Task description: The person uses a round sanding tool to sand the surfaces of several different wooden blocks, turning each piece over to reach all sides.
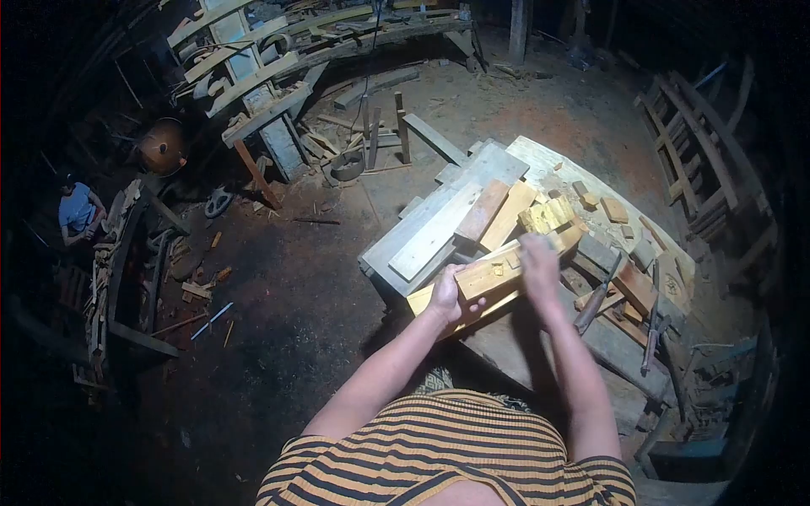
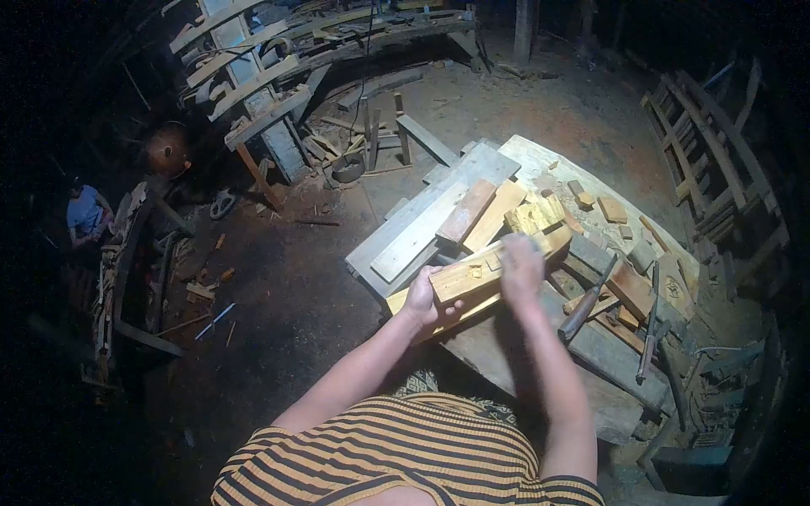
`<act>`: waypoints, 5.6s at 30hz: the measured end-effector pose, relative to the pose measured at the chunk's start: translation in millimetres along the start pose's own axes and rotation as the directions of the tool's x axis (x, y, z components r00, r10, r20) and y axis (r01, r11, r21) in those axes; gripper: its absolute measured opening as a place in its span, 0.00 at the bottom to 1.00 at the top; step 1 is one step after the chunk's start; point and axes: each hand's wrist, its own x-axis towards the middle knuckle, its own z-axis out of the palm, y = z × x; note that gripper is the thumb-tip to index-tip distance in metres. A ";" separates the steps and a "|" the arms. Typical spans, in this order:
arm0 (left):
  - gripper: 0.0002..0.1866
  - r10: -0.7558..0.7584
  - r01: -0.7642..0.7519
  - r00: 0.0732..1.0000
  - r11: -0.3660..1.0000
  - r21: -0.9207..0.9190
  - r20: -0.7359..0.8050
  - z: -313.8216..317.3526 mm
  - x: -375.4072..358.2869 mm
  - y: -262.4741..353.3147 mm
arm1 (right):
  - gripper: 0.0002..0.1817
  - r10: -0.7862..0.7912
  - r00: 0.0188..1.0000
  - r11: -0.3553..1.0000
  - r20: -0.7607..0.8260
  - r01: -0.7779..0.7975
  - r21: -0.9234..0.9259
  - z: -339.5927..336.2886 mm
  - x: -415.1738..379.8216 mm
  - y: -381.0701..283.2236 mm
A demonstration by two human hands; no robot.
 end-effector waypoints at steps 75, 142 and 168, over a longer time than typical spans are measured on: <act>0.26 0.044 -0.081 0.993 0.925 -0.372 -0.108 -5.4 7.8 -10.3 | 0.18 -0.315 0.887 0.936 0.339 0.231 0.265 9.9 -20.2 -86.0; 0.28 0.147 -0.146 0.987 0.989 0.036 -0.059 -6.2 -0.5 -6.9 | 0.18 -0.302 0.901 0.953 0.311 0.271 0.139 -13.9 -51.7 -91.4; 0.33 0.053 -0.047 0.998 0.990 0.133 -0.038 4.1 -4.6 -3.3 | 0.17 0.081 0.979 0.942 -0.189 -0.137 -0.306 1.4 -8.7 55.1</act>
